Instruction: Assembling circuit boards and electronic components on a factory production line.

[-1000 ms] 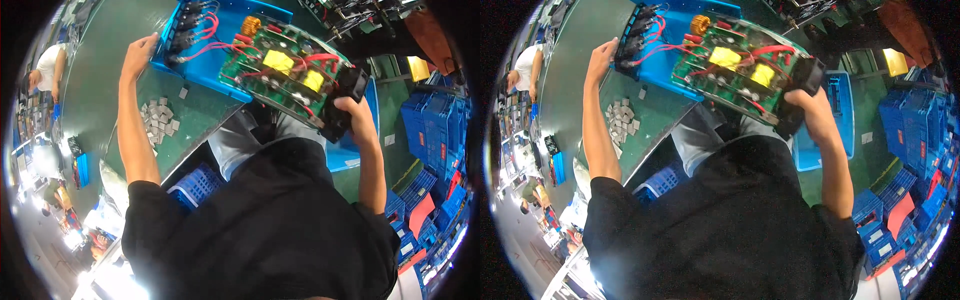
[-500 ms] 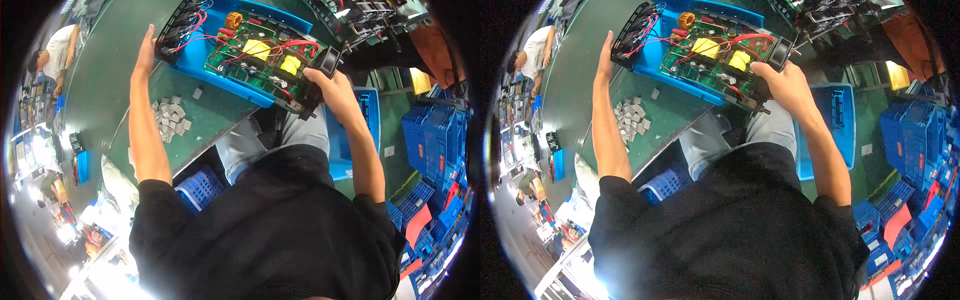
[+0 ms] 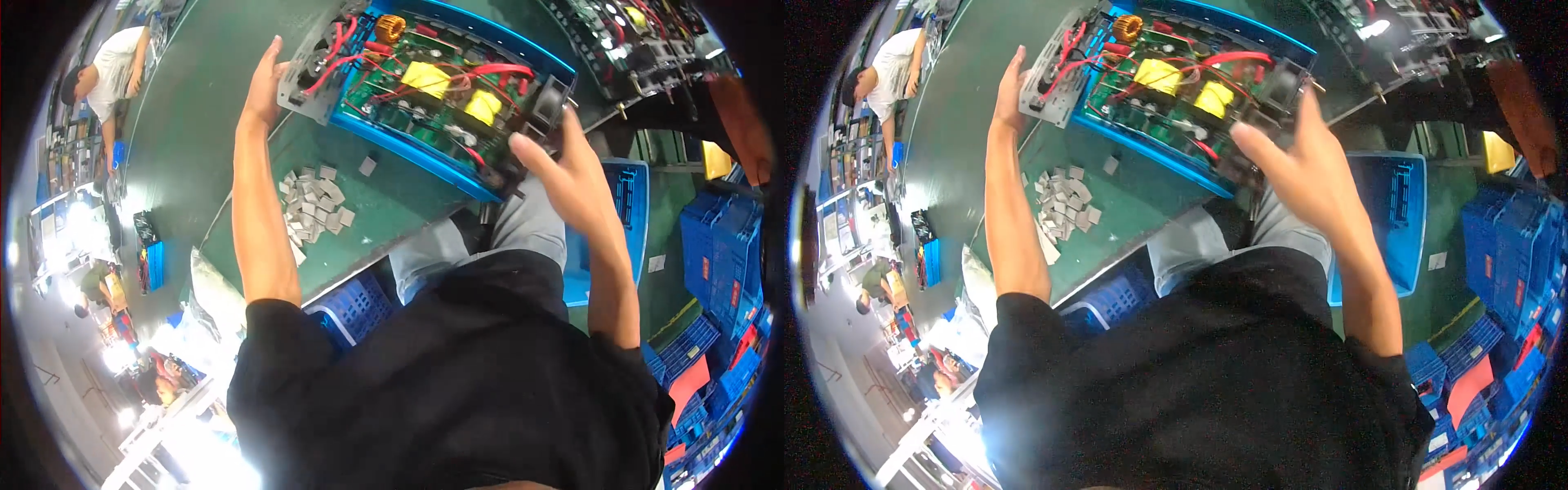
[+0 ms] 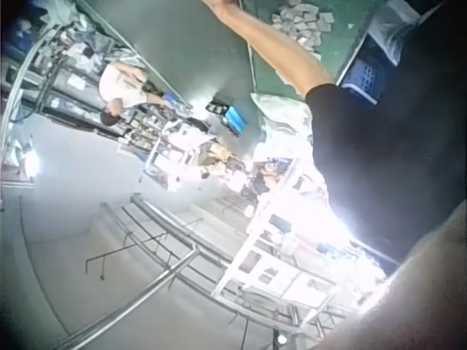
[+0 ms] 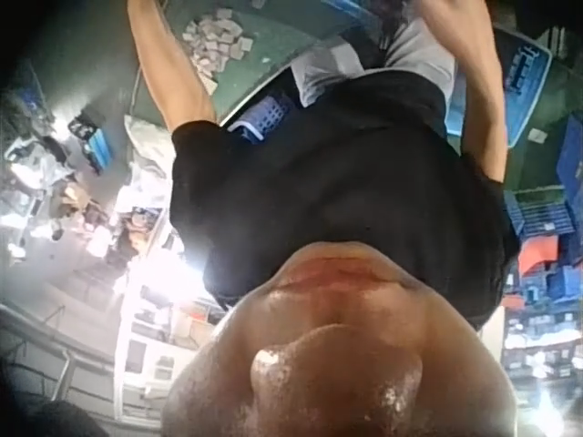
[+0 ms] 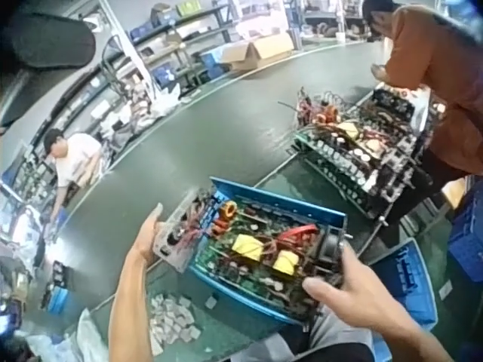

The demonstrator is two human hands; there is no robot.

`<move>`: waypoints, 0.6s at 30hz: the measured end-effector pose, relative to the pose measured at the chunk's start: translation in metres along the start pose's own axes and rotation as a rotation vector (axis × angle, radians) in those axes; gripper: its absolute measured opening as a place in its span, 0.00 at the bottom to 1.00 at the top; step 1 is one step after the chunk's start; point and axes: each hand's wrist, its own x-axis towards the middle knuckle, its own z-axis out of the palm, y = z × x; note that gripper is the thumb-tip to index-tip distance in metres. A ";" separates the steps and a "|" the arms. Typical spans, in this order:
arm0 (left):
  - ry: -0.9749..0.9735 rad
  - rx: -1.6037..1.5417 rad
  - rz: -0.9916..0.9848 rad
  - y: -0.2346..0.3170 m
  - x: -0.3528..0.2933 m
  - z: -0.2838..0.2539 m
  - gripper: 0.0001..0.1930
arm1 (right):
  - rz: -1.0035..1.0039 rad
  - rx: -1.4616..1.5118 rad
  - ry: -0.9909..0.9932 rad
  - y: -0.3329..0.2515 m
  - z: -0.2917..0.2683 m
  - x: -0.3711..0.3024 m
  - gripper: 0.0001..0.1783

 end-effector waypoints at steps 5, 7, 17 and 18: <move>-0.340 -0.050 0.007 -0.007 -0.020 -0.017 0.41 | -0.449 -0.298 0.225 -0.050 0.035 0.006 0.13; -0.230 -0.088 0.037 -0.029 -0.016 -0.036 0.34 | -0.484 -0.310 0.025 -0.083 0.071 0.021 0.05; -0.381 0.031 0.161 -0.004 -0.037 -0.007 0.27 | -0.068 -0.679 -0.408 -0.110 0.164 0.100 0.12; -0.312 -0.043 0.148 -0.004 -0.045 -0.005 0.28 | -0.013 -0.724 -0.473 -0.112 0.165 0.104 0.12</move>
